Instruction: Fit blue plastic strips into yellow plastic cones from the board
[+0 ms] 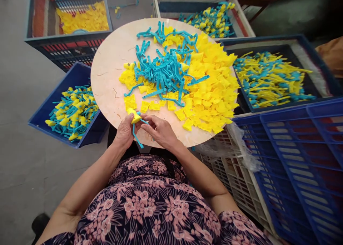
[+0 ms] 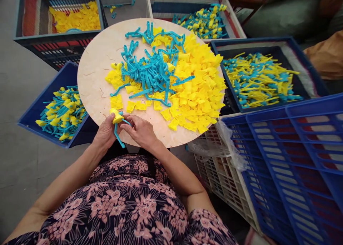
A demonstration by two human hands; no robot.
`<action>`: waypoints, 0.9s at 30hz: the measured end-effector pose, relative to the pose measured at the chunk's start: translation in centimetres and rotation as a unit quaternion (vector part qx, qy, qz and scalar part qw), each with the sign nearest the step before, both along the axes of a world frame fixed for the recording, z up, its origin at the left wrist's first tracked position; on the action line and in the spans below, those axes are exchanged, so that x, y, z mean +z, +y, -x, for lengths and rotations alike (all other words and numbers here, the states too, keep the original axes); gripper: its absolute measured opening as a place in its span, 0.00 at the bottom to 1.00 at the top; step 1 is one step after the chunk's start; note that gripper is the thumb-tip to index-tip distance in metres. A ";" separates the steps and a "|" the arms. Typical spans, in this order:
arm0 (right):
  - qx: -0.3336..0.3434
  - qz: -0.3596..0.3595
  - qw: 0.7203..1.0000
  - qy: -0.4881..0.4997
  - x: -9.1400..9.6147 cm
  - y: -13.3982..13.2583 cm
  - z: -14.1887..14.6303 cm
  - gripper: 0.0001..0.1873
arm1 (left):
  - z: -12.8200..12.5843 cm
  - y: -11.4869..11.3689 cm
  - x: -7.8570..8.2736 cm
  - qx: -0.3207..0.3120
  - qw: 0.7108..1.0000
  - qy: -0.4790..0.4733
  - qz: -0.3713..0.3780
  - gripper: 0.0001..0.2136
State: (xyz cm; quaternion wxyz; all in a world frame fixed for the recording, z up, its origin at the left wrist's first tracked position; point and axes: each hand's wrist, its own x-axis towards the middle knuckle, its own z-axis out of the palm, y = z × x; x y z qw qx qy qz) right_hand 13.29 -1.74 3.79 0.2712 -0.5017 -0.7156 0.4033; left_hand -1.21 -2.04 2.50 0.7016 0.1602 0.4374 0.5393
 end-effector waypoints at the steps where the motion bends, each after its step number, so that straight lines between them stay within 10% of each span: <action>1: 0.003 0.025 0.999 0.026 -0.1 0.3 0.0 0.18 | 0.0 -0.1 0.0 -0.001 1.000 0.004 -0.009 0.16; 6: 0.048 0.148 0.974 0.164 -0.8 1.2 0.2 0.27 | -0.2 -0.6 0.2 -0.026 0.997 0.037 -0.054 0.17; 17: 0.025 0.114 0.982 0.147 -1.3 -0.3 0.2 0.26 | 0.0 -1.4 -0.8 -0.029 0.998 0.023 -0.049 0.22; 27: 0.035 0.001 0.977 -0.212 1.7 -1.3 1.8 0.15 | -0.2 -1.3 -0.8 0.043 0.996 0.068 -0.042 0.22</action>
